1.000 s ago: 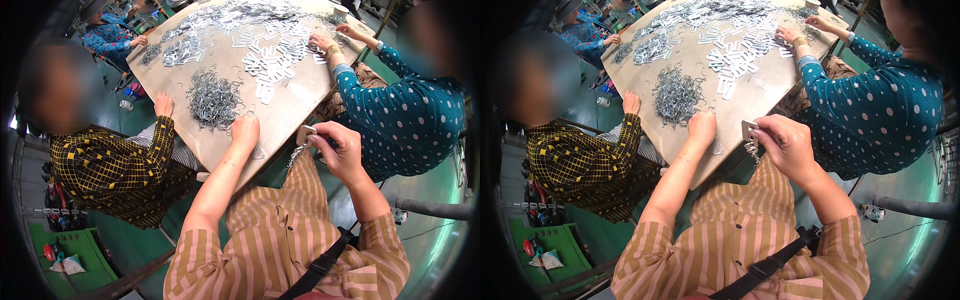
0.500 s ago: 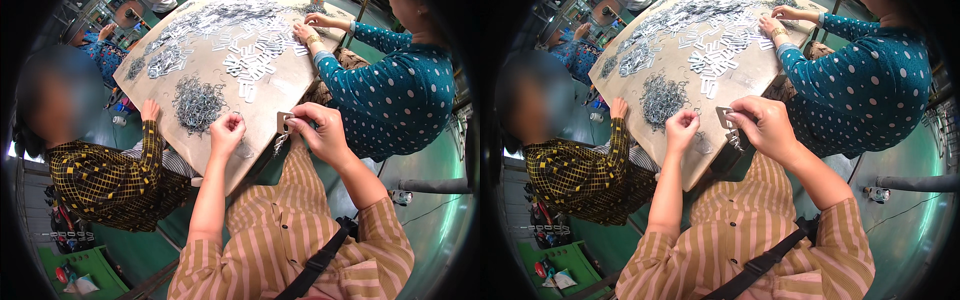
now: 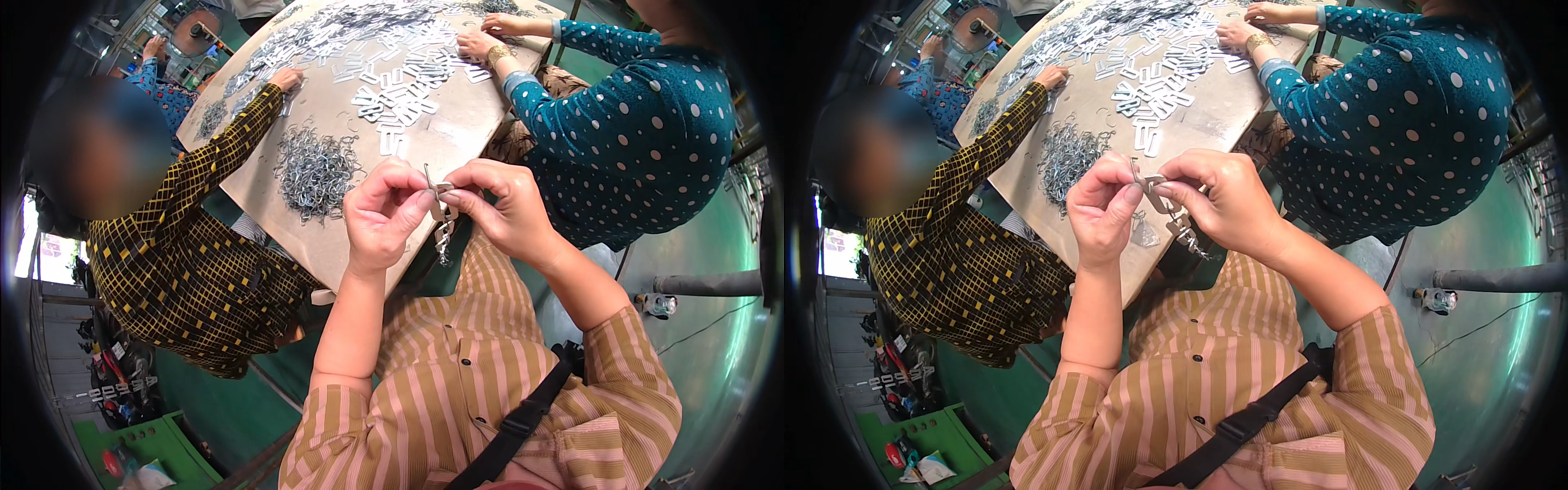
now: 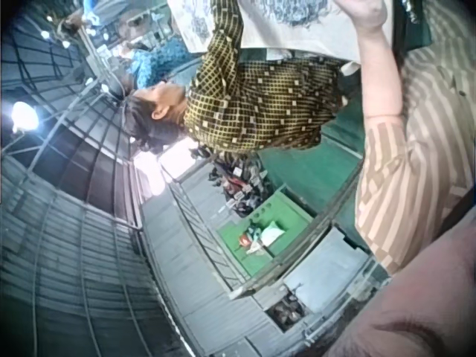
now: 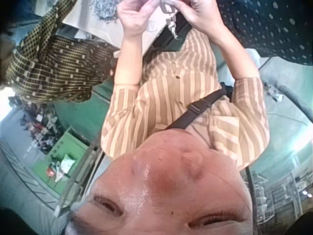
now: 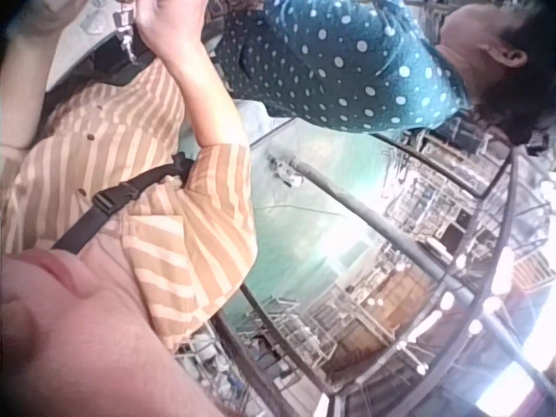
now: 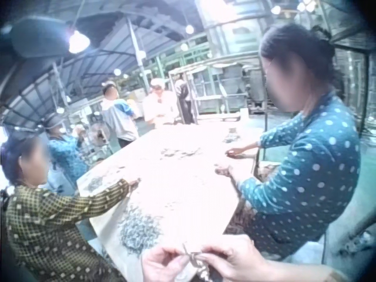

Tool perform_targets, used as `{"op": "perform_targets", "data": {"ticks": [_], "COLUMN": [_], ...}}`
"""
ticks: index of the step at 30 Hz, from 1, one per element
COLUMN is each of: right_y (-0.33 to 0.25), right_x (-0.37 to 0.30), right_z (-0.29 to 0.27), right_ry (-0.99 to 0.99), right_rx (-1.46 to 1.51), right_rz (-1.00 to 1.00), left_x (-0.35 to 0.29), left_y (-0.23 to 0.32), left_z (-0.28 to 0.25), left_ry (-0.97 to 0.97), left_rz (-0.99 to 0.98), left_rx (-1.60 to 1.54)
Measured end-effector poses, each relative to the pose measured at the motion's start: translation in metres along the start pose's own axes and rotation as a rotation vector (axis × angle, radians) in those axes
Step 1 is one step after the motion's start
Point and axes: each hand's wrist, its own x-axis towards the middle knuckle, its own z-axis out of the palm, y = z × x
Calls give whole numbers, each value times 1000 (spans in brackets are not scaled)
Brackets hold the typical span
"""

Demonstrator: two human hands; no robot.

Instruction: The person picks up a small metal piece and a hook, assembles them together by hand, and then hangs the completed assembly onto a chain.

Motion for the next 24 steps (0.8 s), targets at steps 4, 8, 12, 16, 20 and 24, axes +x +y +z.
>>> {"op": "perform_targets", "data": {"ticks": [4, 8, 12, 16, 20, 24], "right_y": [-2, 6, 7, -17, -34, -54], "right_x": [-3, -9, 1, -6, -3, 13], "right_z": [-7, -16, 19, -3, -3, -12], "right_ry": [17, 57, 109, 226, 292, 430], "right_rx": [48, 31, 249, 358, 449, 484], "right_rz": [56, 57, -83, -94, -70, -91], "left_x": [7, 10, 7, 21, 38, 45], "left_y": [-8, -17, -1, 19, 30, 44], "left_z": [1, 11, -9, 29, 27, 38], "left_ry": [-31, -9, -11, -50, -94, -73], "left_rz": [-13, 29, 144, 199, 206, 206], "left_rx": [1, 186, 348, 368, 330, 356]}}
